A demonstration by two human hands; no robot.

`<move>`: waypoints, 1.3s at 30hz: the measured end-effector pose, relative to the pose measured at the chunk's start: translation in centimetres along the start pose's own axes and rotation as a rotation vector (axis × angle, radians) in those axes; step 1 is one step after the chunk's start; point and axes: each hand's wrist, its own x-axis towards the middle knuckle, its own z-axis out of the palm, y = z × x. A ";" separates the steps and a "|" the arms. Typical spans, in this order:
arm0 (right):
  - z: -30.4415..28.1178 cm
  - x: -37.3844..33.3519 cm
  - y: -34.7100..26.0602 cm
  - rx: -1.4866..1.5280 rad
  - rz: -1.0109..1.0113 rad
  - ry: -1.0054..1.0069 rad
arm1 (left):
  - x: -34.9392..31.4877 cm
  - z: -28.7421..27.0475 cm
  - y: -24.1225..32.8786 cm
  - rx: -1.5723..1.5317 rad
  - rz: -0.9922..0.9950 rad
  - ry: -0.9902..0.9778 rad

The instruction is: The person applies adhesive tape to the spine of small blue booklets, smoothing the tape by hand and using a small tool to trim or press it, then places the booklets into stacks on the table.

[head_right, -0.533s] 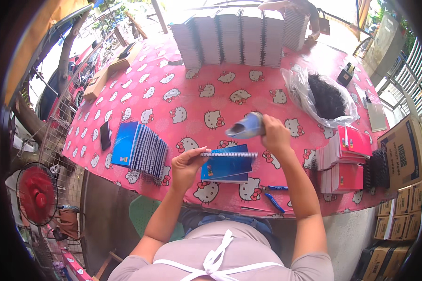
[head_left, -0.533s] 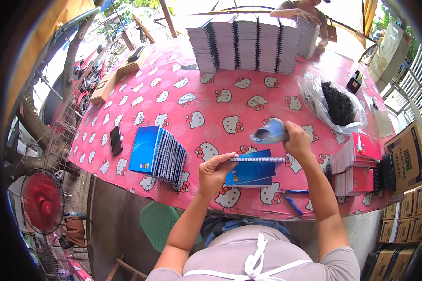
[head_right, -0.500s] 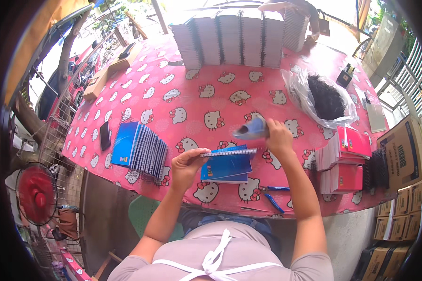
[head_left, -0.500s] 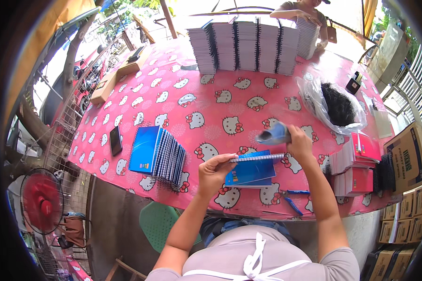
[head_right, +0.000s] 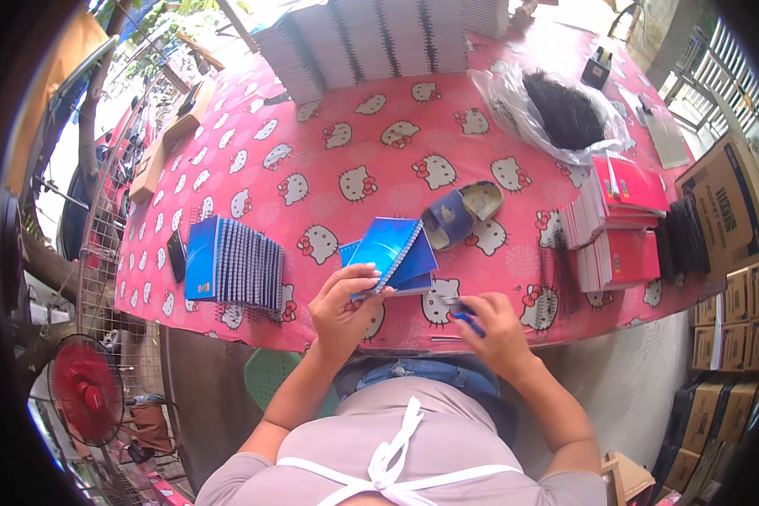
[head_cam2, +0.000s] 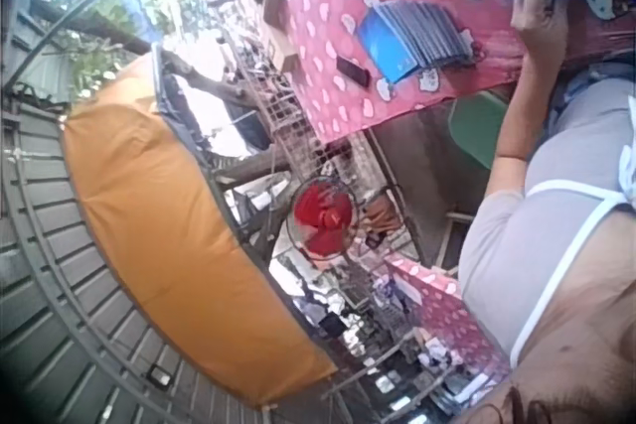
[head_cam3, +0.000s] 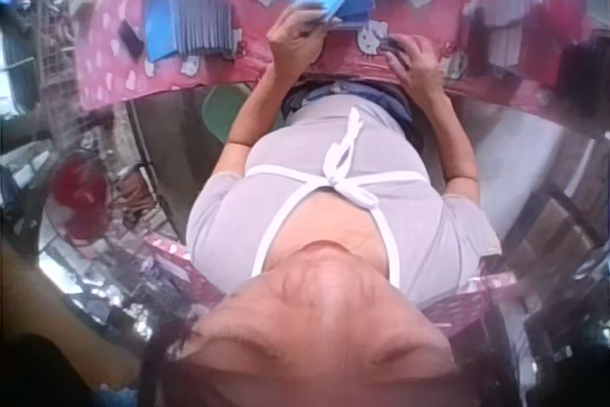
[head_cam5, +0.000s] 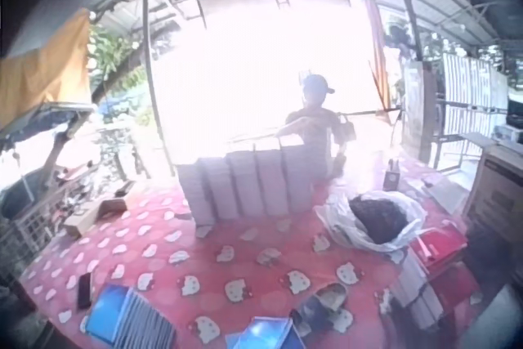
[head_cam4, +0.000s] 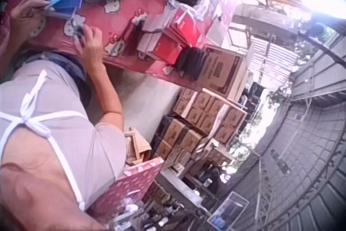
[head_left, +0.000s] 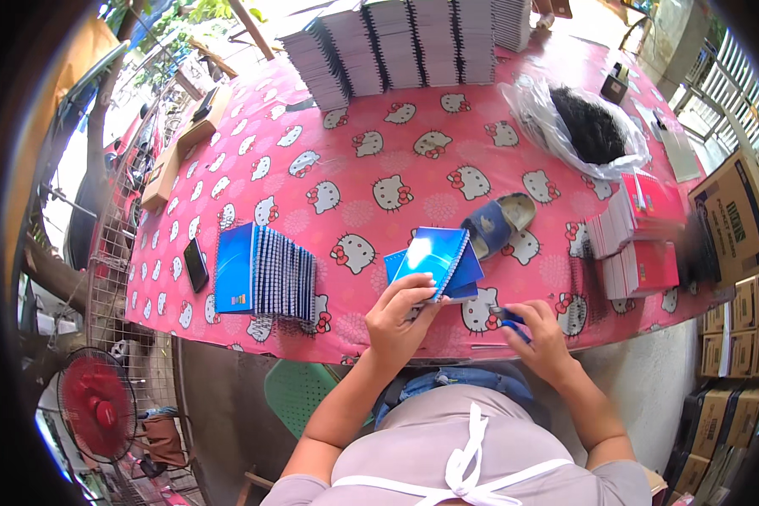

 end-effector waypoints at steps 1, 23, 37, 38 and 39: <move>-0.5 0.9 -2.7 -0.018 -0.139 0.032 | -0.1 0.0 0.1 0.015 0.029 -0.012; 0.5 0.8 4.0 -0.340 -0.057 0.145 | 5.9 -21.3 6.9 0.462 0.377 0.500; 1.7 11.8 0.0 0.319 0.228 0.166 | 9.3 -18.9 -0.2 0.560 0.051 0.088; 1.7 11.4 -0.6 0.408 0.150 0.197 | 8.5 -15.0 0.8 0.293 0.065 0.152; 1.9 11.0 -1.3 0.486 0.075 0.239 | 7.8 -11.2 1.7 0.303 0.092 -0.008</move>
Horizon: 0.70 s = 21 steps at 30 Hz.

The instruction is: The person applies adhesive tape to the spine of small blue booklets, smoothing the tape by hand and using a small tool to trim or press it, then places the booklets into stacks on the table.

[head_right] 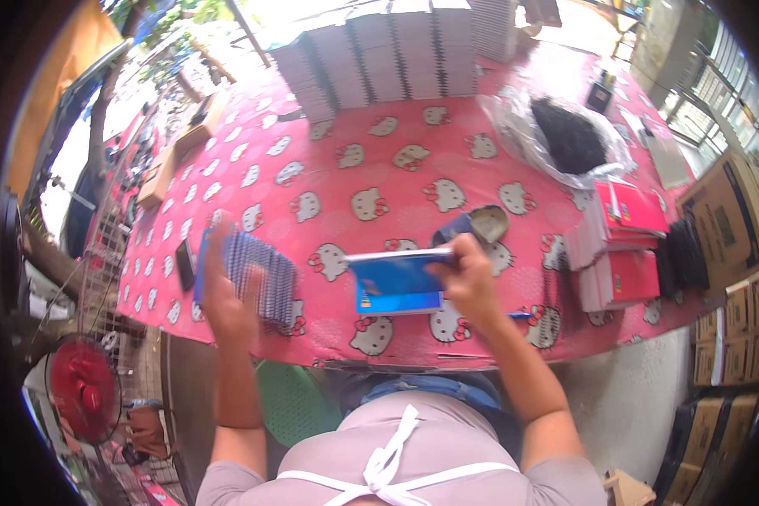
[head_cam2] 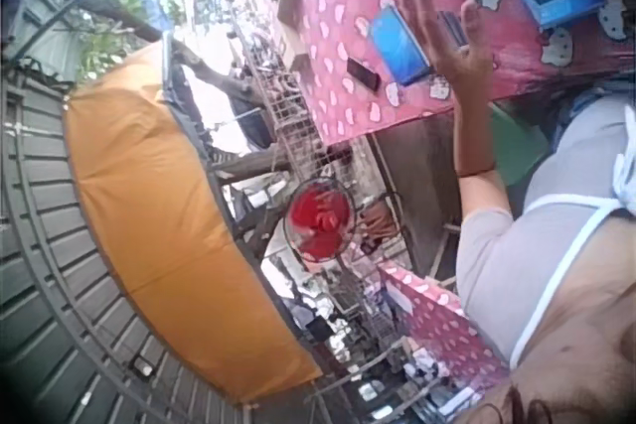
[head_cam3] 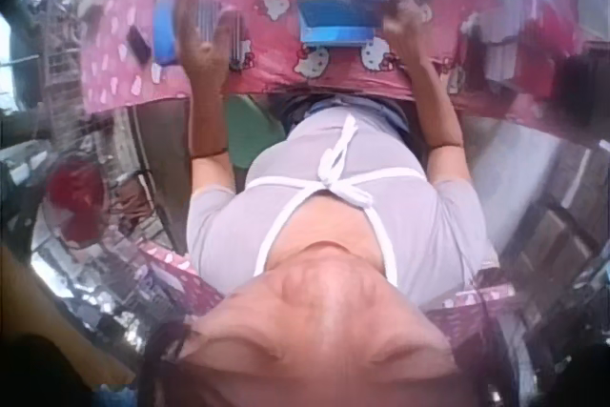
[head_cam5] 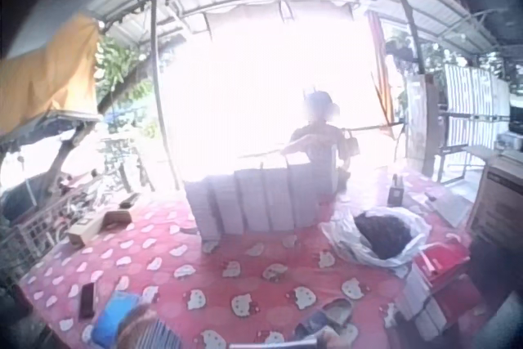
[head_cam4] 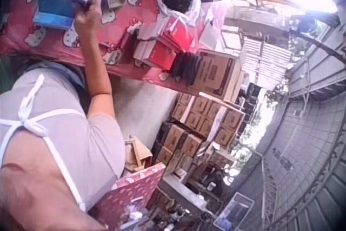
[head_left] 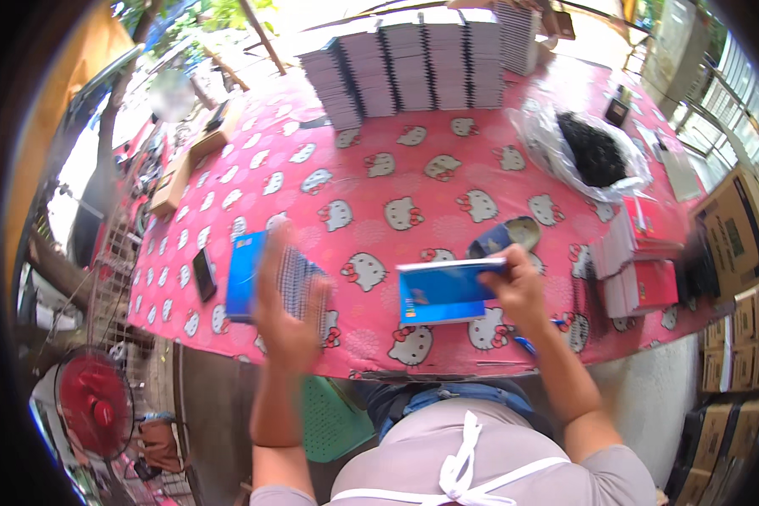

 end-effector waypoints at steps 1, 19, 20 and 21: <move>1.6 -0.7 0.0 0.076 -0.084 -0.019 | -0.6 1.7 3.2 0.062 0.049 -0.135; -12.1 -2.4 5.9 -1.113 0.138 0.398 | -2.4 11.8 1.5 0.026 0.034 -0.267; -11.2 -2.4 5.5 -1.088 -0.060 0.405 | -2.7 12.0 1.2 0.035 0.022 -0.268; -9.0 -2.1 3.4 -0.919 -0.206 0.273 | -2.8 11.9 1.2 0.064 0.026 -0.231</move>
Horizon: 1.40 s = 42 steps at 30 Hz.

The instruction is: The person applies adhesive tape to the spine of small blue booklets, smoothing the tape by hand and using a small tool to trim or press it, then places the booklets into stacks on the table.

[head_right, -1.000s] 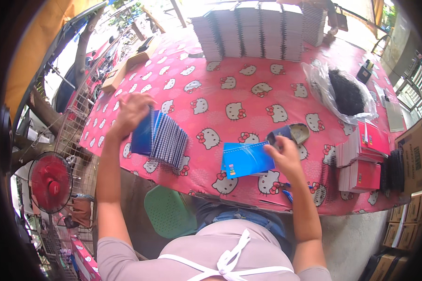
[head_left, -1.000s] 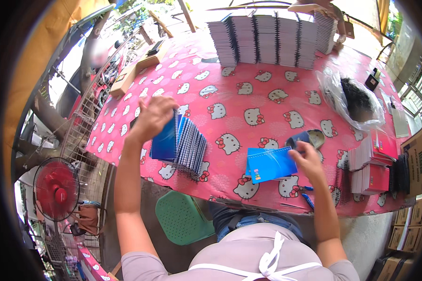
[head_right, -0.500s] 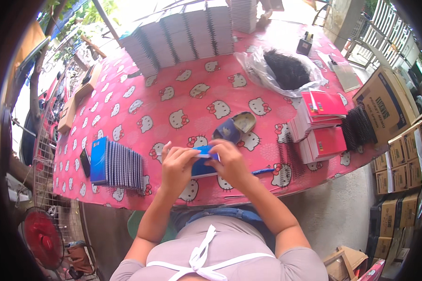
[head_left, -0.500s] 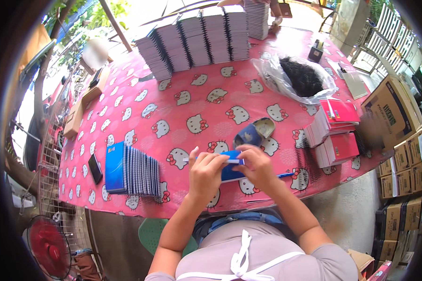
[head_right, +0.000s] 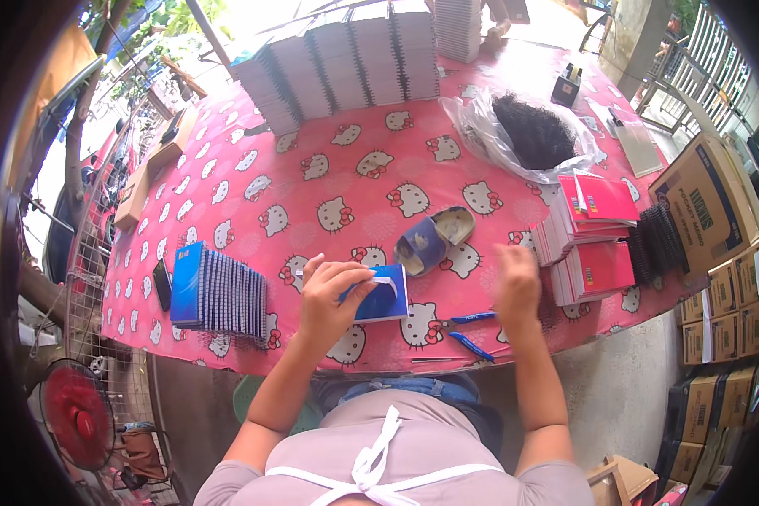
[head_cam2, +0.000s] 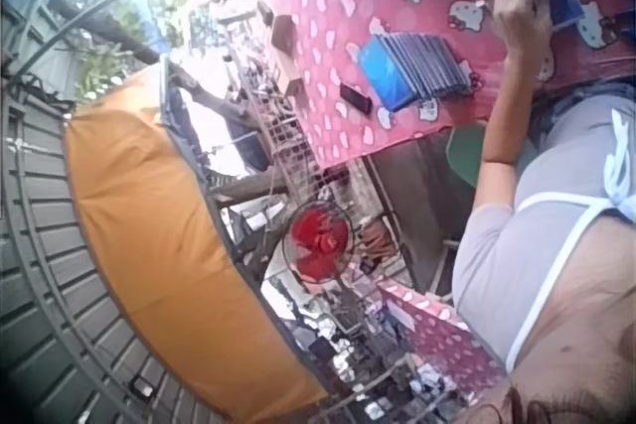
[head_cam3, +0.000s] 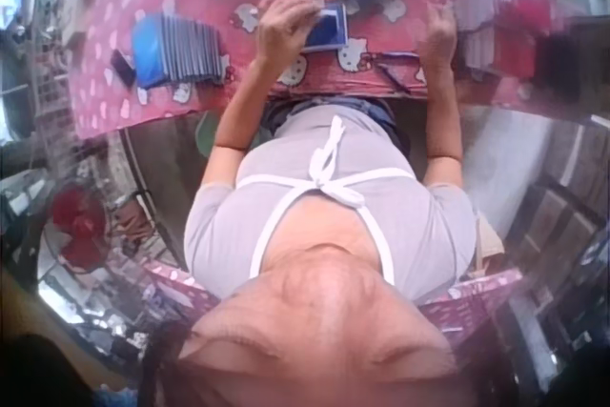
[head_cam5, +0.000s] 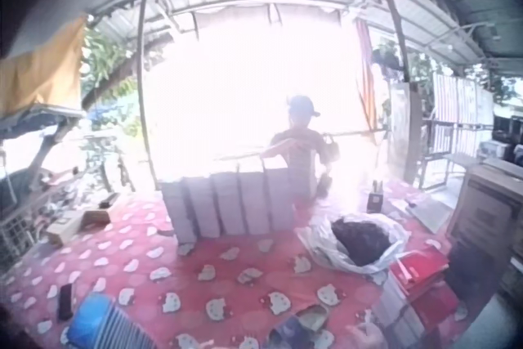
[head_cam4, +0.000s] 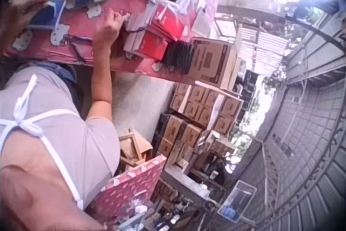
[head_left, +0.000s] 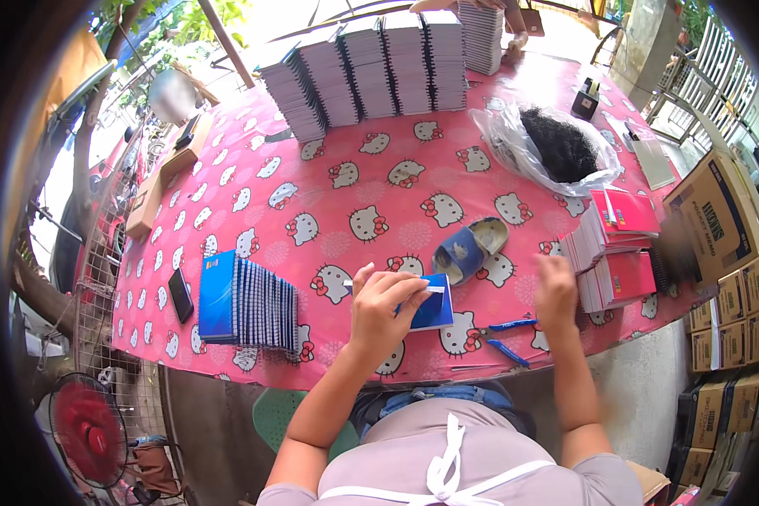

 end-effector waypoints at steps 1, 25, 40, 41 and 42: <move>-0.9 0.5 -3.8 0.196 -0.143 -0.045 | -0.1 -0.1 0.2 0.023 -0.001 0.030; -1.2 2.9 -11.4 0.592 -0.169 -0.404 | -1.1 0.4 1.6 -0.016 -0.155 0.166; -0.5 2.3 -12.3 0.381 -0.374 -0.326 | -1.7 0.0 1.6 0.036 -0.122 0.144; -0.6 2.4 -12.6 0.380 -0.378 -0.299 | -1.8 0.0 1.6 0.043 -0.123 0.142; -1.0 2.5 -13.2 0.378 -0.381 -0.272 | -1.8 0.0 1.6 0.036 -0.125 0.146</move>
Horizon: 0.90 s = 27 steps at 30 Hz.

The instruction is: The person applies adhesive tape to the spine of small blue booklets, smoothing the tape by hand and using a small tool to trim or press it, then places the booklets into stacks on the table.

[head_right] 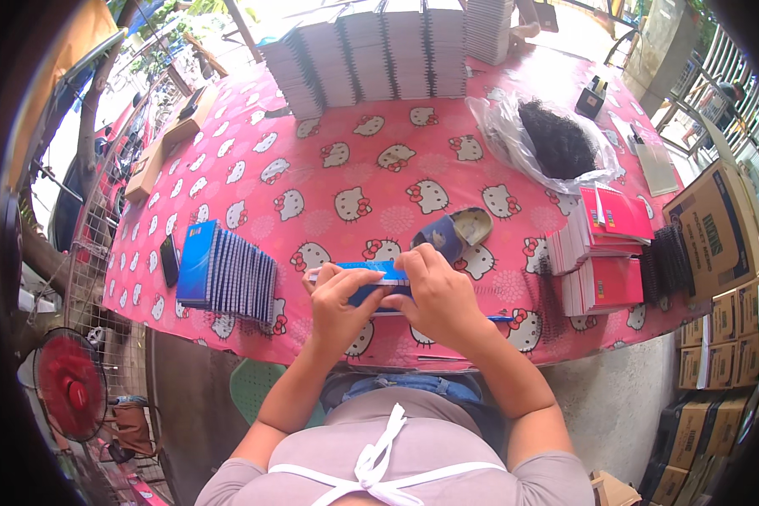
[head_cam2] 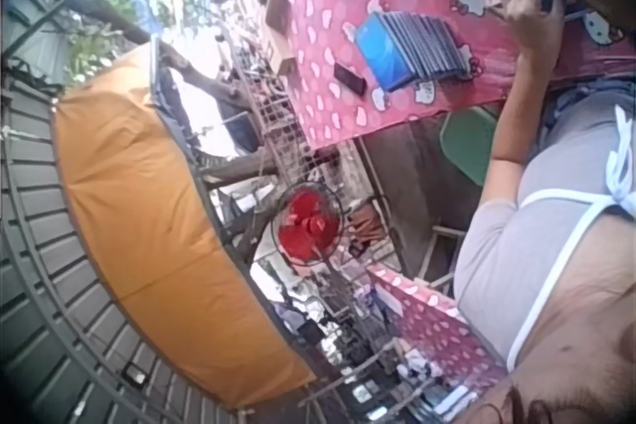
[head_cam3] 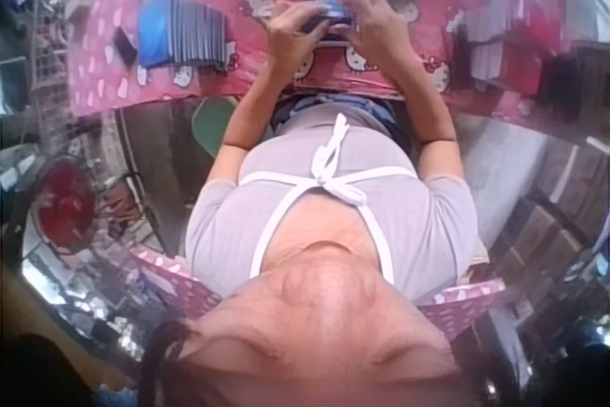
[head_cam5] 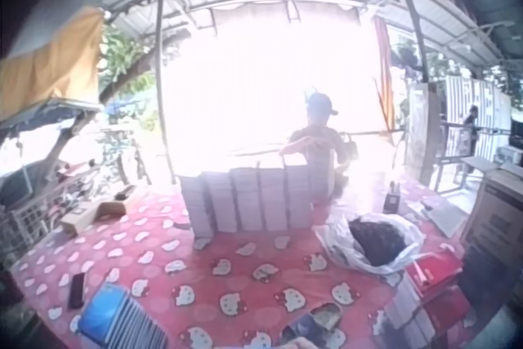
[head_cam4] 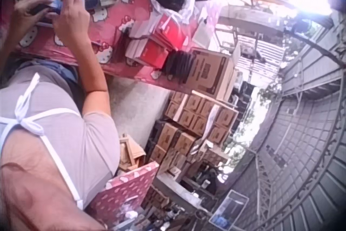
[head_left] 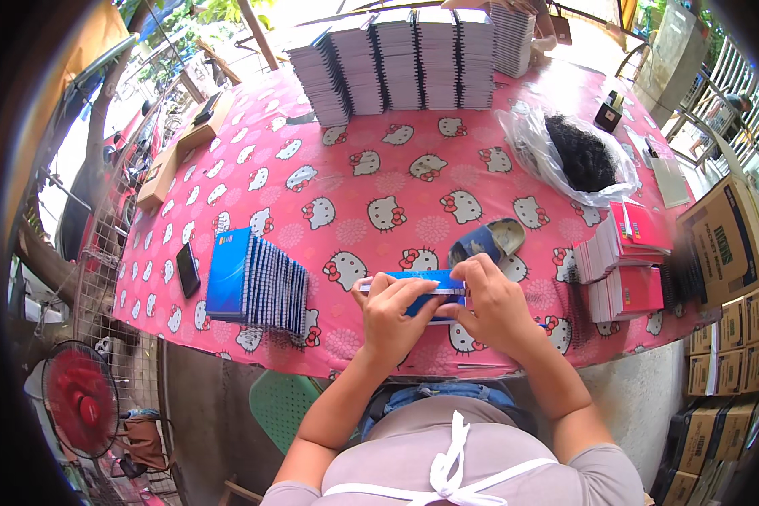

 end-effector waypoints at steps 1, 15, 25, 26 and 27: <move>-0.1 0.1 -0.3 -0.007 -0.008 0.025 | -0.1 0.1 -0.1 -0.007 -0.003 0.003; 1.0 0.4 20.6 -0.206 -0.126 -0.191 | 1.2 0.3 0.2 -0.091 0.088 0.036; -2.1 1.4 11.9 0.607 0.159 -0.385 | 1.4 1.4 -1.2 -0.109 -0.003 0.019; -2.6 1.4 12.5 0.696 0.199 -0.348 | 1.4 1.3 -1.3 -0.110 0.000 0.019; -3.5 1.5 13.1 0.785 0.239 -0.311 | 1.5 1.2 -1.3 -0.111 0.002 0.019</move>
